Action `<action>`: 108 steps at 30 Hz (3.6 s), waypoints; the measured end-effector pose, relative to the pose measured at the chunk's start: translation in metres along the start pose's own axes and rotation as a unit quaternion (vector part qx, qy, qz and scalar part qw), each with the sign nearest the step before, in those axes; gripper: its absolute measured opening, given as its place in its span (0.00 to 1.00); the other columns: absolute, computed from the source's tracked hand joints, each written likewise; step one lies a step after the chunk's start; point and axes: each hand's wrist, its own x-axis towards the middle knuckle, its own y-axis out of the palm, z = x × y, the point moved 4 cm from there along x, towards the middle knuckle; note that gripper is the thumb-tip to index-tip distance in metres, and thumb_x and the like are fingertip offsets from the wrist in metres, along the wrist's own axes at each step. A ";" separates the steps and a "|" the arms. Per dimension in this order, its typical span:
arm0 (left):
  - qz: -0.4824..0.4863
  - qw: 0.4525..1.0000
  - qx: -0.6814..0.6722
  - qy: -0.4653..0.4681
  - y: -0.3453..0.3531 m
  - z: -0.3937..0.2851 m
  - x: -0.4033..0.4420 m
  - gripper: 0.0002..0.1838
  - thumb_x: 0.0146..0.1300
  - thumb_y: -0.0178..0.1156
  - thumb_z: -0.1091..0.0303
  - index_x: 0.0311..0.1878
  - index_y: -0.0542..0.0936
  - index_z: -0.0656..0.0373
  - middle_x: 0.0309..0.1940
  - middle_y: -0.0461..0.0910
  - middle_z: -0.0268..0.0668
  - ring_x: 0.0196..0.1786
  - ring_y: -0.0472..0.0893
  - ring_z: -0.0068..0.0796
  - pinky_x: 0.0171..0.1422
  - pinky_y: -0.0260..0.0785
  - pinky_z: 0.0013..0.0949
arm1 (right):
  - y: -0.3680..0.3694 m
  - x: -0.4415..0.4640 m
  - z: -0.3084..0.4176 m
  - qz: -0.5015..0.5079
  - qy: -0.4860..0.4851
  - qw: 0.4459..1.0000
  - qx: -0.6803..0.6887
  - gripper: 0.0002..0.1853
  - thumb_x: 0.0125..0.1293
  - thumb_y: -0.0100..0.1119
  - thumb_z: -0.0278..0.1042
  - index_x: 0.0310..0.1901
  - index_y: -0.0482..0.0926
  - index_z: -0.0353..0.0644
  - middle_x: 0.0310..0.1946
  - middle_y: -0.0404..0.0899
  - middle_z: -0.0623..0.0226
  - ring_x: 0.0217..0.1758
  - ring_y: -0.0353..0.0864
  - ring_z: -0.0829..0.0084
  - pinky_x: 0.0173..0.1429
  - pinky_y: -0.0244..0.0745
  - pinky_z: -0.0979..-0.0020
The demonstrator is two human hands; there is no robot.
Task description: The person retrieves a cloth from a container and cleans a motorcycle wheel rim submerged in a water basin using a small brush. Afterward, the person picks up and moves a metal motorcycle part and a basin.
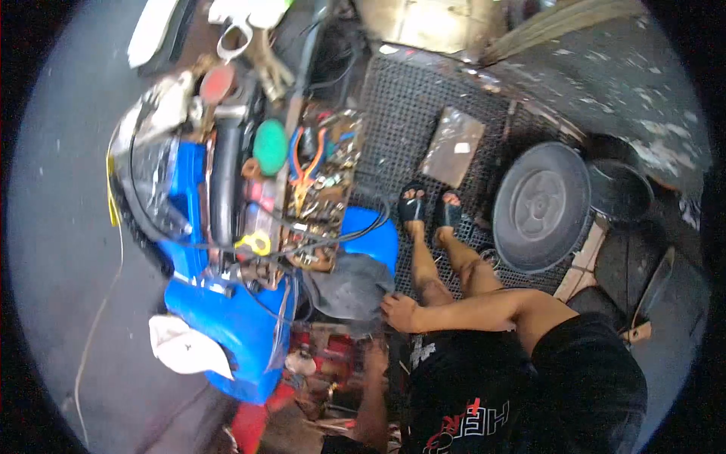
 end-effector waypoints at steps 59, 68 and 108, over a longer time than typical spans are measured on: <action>0.483 0.180 0.711 0.478 0.063 -0.654 0.271 0.36 0.63 0.49 0.42 0.64 0.62 0.62 0.42 0.78 0.59 0.46 0.79 0.54 0.50 0.71 0.50 | -0.044 -0.326 -0.063 -0.624 0.605 -0.307 0.387 0.18 0.63 0.53 0.41 0.47 0.77 0.36 0.41 0.80 0.47 0.47 0.80 0.52 0.52 0.73 0.60; 0.327 -0.029 0.684 0.651 0.188 -0.544 0.423 0.34 0.63 0.54 0.52 0.66 0.61 0.63 0.57 0.70 0.51 0.58 0.71 0.49 0.59 0.66 0.50 | 0.115 -0.319 -0.150 -0.712 0.333 -0.592 0.179 0.13 0.69 0.50 0.33 0.51 0.73 0.38 0.39 0.77 0.70 0.39 0.73 0.81 0.44 0.69 0.79; 0.545 0.823 0.094 0.131 0.257 -0.550 0.457 0.12 0.60 0.56 0.71 0.47 0.71 0.50 0.50 0.75 0.33 0.56 0.75 0.35 0.54 0.70 0.41 | 0.566 -0.226 -0.196 -0.347 0.861 -0.346 0.136 0.18 0.57 0.56 0.34 0.51 0.75 0.45 0.55 0.71 0.54 0.56 0.72 0.49 0.56 0.68 0.51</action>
